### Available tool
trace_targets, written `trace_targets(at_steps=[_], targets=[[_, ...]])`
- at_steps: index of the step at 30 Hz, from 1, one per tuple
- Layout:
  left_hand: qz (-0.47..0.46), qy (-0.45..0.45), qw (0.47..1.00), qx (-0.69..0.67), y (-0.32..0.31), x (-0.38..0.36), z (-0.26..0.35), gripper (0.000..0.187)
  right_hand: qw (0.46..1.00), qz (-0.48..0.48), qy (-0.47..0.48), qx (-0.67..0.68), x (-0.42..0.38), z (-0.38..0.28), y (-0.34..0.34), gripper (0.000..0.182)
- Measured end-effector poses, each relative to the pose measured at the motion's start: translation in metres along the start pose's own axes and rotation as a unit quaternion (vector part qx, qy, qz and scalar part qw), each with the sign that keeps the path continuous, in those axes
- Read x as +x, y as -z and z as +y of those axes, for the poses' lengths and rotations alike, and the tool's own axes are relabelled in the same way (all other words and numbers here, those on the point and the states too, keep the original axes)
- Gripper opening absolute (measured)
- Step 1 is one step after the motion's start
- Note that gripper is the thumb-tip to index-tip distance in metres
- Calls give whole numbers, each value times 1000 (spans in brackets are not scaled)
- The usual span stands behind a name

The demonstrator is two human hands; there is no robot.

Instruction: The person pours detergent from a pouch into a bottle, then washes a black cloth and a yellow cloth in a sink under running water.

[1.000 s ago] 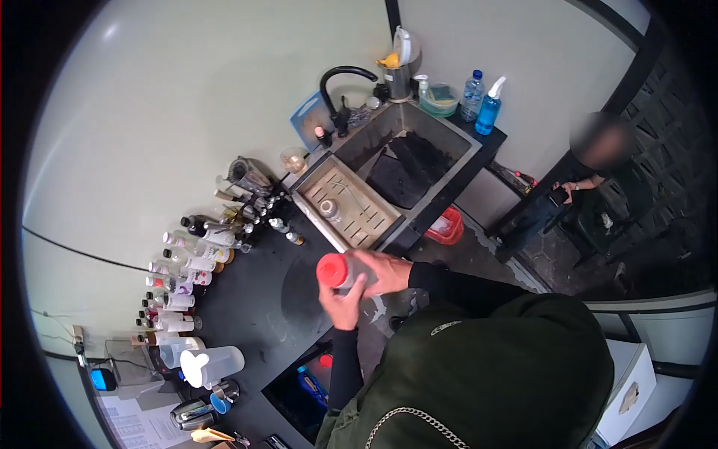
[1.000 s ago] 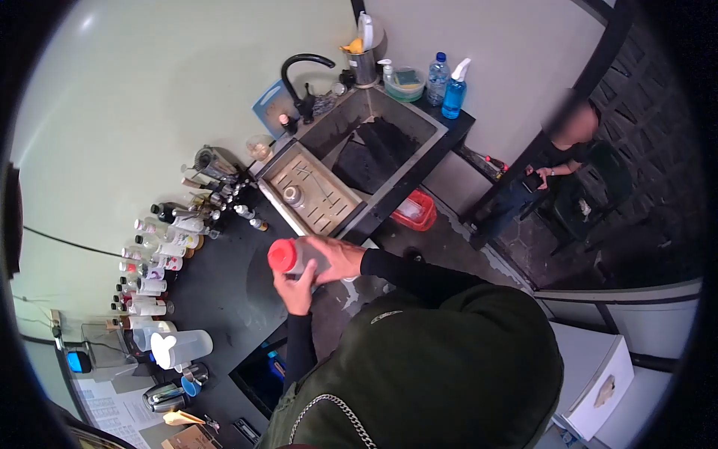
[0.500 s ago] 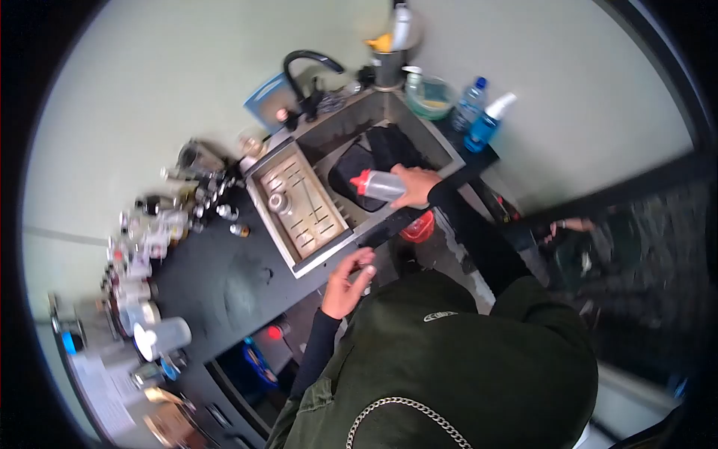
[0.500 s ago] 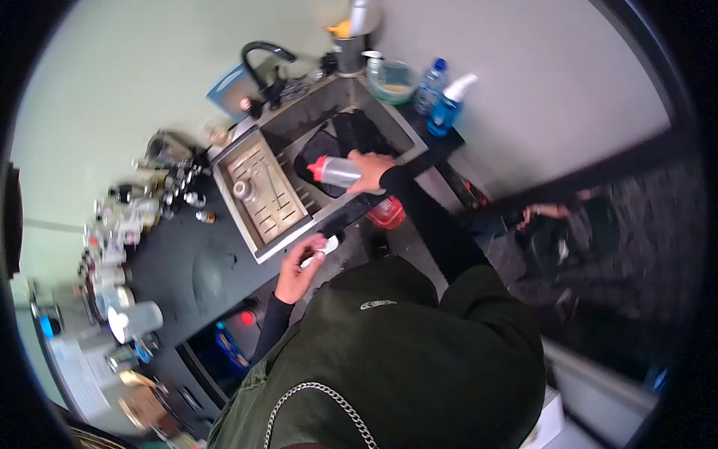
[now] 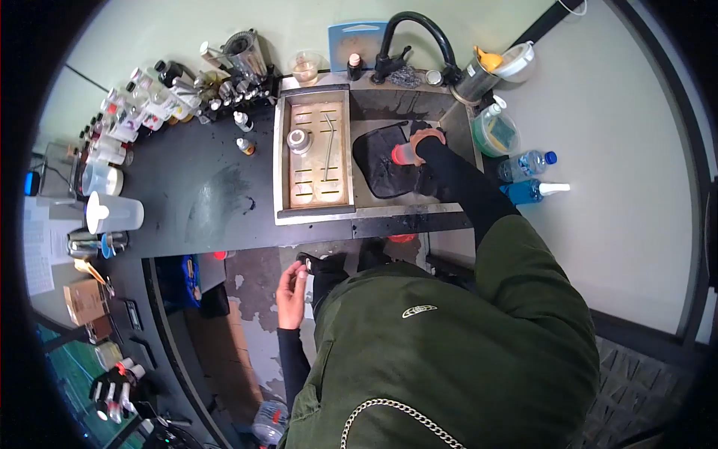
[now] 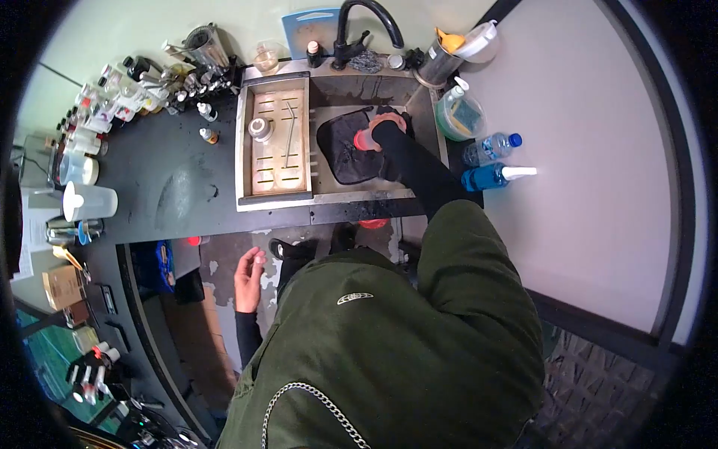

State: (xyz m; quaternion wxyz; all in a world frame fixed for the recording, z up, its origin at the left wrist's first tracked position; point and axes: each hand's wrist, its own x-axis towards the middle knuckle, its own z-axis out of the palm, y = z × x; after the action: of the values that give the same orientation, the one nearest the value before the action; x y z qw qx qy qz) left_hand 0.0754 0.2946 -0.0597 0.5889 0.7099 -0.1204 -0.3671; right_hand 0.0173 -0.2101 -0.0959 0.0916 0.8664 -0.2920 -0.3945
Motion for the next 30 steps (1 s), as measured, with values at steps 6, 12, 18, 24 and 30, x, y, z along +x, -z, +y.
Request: trace_targets(at_steps=[6, 12, 18, 24, 30], targets=[[68, 4, 998, -14, 14, -2, 0, 44, 992, -41, -116, 8, 31, 33, 2, 30], [46, 6, 999, -11, -3, 5, -3, 47, 974, -156, -163, -7, 7, 50, 3, 45], [10, 3, 1000, -29, -20, 18, 4, 42, 998, -63, 3, -30, -19, 41, 26, 65], [15, -20, 999, -31, -27, 19, 13, 40, 988, 102, -19, -113, -5, 53, 10, 27], [36, -20, 999, -34, -36, 17, 2, 38, 988, 29, -117, -100, -15, 64, 38, 30]])
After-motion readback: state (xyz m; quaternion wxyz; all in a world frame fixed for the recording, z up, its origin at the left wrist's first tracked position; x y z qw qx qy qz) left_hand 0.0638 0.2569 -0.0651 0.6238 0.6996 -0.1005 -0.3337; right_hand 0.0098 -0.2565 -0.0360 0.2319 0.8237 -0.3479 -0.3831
